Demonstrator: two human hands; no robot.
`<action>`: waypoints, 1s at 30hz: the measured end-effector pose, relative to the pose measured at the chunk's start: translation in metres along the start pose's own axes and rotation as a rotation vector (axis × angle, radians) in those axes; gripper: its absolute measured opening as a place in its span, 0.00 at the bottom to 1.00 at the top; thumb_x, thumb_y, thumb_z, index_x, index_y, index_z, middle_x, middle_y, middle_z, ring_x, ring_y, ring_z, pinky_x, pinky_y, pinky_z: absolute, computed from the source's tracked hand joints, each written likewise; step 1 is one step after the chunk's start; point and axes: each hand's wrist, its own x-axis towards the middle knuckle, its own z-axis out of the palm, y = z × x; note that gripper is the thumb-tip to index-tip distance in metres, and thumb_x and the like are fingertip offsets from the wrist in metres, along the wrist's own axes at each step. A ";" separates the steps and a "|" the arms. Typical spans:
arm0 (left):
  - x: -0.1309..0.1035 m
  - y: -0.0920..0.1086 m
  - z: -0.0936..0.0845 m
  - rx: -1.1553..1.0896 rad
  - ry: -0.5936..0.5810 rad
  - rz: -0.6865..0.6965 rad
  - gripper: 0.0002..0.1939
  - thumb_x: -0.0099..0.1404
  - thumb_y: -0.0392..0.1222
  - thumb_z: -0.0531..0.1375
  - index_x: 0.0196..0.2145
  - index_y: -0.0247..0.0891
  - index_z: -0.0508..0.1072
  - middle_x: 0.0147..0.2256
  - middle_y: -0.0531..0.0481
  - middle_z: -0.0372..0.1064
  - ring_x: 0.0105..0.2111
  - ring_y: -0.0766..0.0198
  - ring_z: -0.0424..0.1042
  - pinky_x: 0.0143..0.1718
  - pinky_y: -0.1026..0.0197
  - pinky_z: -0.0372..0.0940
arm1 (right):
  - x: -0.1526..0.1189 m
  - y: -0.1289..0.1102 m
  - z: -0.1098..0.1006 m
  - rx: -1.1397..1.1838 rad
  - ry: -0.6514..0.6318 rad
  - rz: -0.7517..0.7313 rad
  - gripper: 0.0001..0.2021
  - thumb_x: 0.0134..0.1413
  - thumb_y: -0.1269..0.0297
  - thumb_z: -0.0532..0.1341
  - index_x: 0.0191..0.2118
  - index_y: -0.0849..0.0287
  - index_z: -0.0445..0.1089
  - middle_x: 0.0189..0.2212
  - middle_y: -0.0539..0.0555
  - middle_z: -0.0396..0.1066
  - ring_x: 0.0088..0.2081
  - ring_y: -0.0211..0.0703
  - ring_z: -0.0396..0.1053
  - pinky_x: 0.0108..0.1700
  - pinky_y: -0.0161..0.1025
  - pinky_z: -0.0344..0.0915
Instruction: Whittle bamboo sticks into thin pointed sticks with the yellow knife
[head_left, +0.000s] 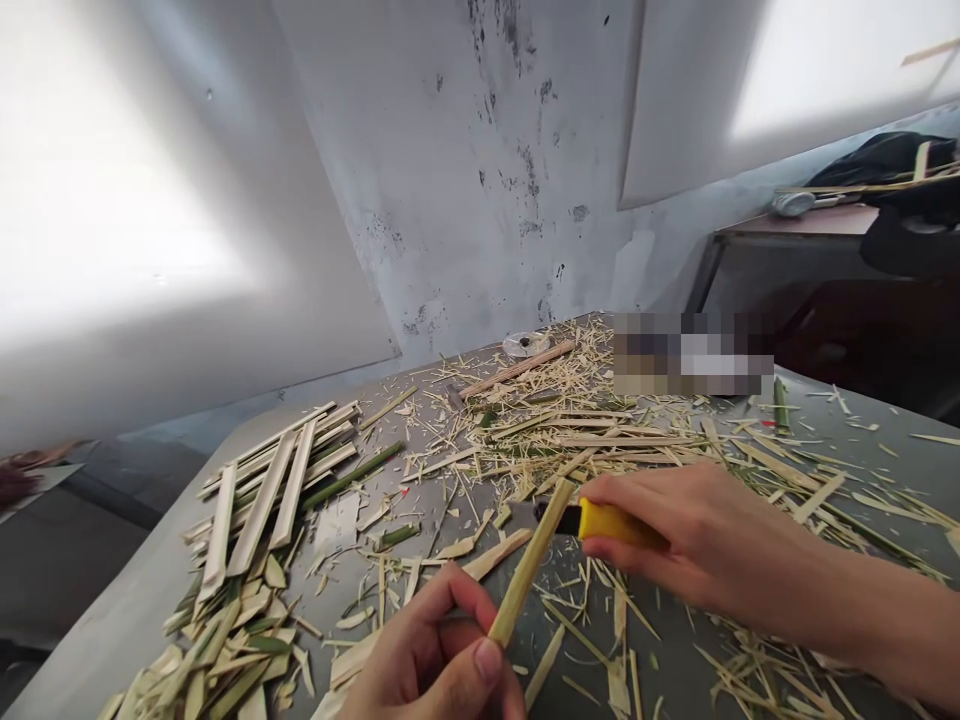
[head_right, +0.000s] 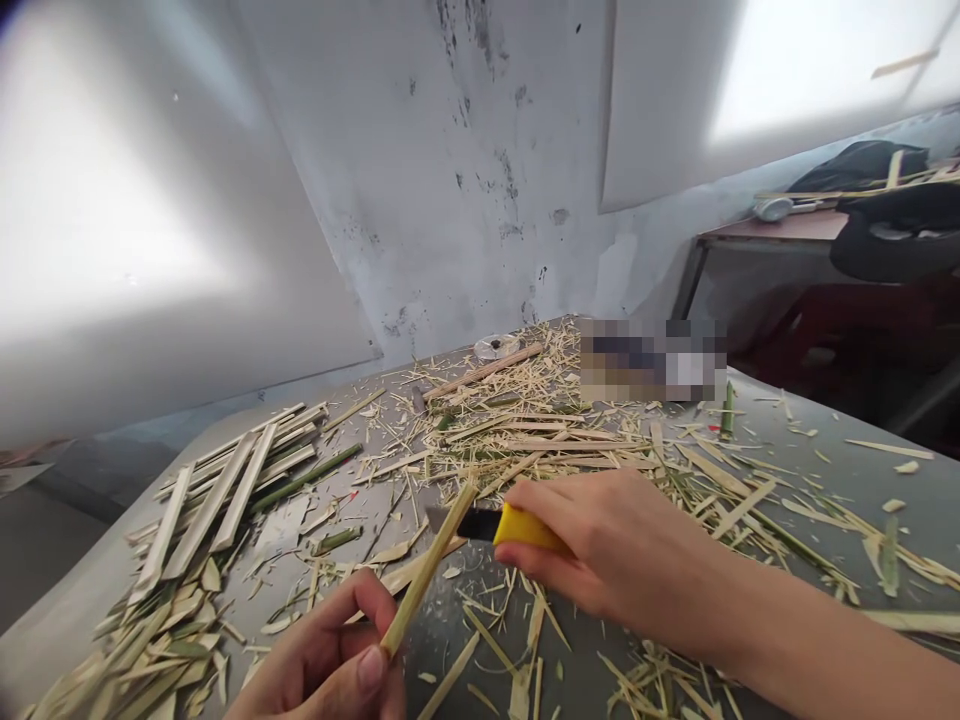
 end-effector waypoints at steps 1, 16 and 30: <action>-0.001 0.001 0.001 -0.001 0.007 0.009 0.24 0.65 0.60 0.71 0.36 0.40 0.66 0.23 0.55 0.71 0.21 0.74 0.63 0.25 0.74 0.56 | 0.001 0.001 -0.002 -0.015 0.038 0.019 0.17 0.78 0.47 0.53 0.49 0.56 0.69 0.32 0.50 0.74 0.29 0.41 0.71 0.31 0.39 0.58; 0.000 -0.001 0.005 0.056 -0.027 0.021 0.23 0.68 0.61 0.68 0.38 0.39 0.66 0.26 0.52 0.76 0.20 0.76 0.65 0.25 0.73 0.59 | -0.001 0.006 -0.021 0.046 0.198 0.212 0.21 0.77 0.45 0.52 0.61 0.48 0.72 0.43 0.54 0.80 0.36 0.48 0.78 0.32 0.40 0.69; 0.000 -0.001 0.003 0.122 0.017 0.009 0.28 0.66 0.70 0.64 0.37 0.41 0.65 0.24 0.52 0.76 0.15 0.75 0.63 0.17 0.74 0.53 | -0.006 -0.011 -0.008 0.223 -0.069 -0.108 0.14 0.80 0.58 0.52 0.41 0.55 0.69 0.30 0.46 0.70 0.29 0.36 0.64 0.32 0.39 0.53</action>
